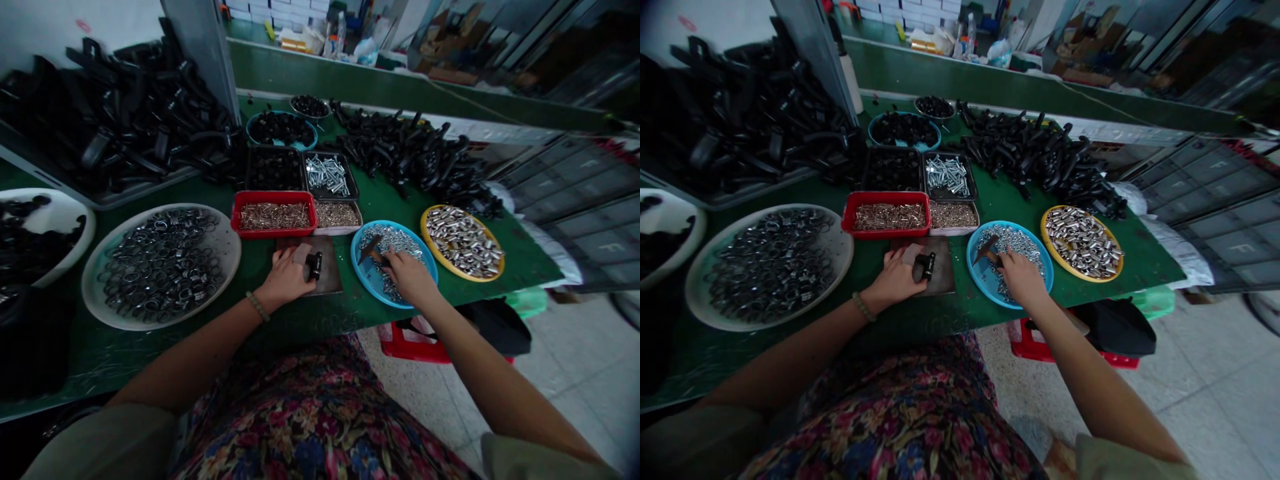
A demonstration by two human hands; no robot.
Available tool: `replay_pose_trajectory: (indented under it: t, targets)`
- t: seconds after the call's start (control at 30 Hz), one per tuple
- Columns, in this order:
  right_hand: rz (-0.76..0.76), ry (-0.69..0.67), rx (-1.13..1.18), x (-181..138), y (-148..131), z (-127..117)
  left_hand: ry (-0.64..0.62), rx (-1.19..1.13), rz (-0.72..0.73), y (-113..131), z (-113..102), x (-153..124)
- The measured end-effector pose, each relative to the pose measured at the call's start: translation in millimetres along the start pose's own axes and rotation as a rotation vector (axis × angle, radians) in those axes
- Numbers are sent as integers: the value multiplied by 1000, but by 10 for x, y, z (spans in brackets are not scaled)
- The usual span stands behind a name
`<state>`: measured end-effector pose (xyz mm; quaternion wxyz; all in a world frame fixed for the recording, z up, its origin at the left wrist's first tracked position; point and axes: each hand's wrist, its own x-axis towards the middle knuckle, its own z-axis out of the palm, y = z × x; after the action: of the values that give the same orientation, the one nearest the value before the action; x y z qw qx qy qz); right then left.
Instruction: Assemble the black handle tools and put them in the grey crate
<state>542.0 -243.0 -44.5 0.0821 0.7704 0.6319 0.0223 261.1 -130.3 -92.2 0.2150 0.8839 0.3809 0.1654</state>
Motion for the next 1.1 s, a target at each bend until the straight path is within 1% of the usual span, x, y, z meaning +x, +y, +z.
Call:
replay_pose_trajectory:
  t: [0.07,0.13,0.23,0.3,0.37,0.47,0.5,0.57,0.63,0.7,0.77,0.83,0.87,0.93,1.0,1.03,1.07,1.1]
  targets:
    - [28,9,-6,-48,45,-9,6,-2,0,3,0,-3]
    - [15,40,-27,-45,51,-6,13,-5,-6,5,2,-6]
    - [-18,-10,-72,-28,81,62,17,-12,-17,5,4,-8]
    - [-6,-45,-65,-58,98,114,15,-12,-17,4,3,-6]
    - [39,-20,6,-129,64,114,13,-13,-14,5,0,-4]
    - [108,43,260,-251,-137,-26,10,-29,-20,16,-10,-1]
    - [93,38,365,-275,-237,-99,11,-34,-29,20,-13,0]
    - [8,9,529,-284,-453,-250,14,-43,-42,27,-19,3]
    - [-65,20,621,-248,-647,-366,13,-53,-45,28,-22,7]
    - [-92,67,666,-191,-780,-416,9,-57,-38,24,-24,9]
    - [-125,48,662,-138,-826,-392,16,-48,-37,17,-27,3]
    - [-148,-15,627,-110,-779,-315,18,-23,-12,10,-30,-12]
    - [-128,-24,602,-111,-724,-265,11,-1,23,7,-31,-18]
    - [-7,27,520,-142,-574,-154,-19,41,121,-1,-31,-13]
    - [155,72,354,-196,-413,-33,-53,17,186,0,-43,30]
    - [219,70,259,-222,-339,29,-62,-45,174,8,-62,65]
    - [261,56,173,-242,-267,90,-69,-152,130,22,-95,106]
    - [280,39,113,-252,-194,146,-77,-308,62,43,-143,149]
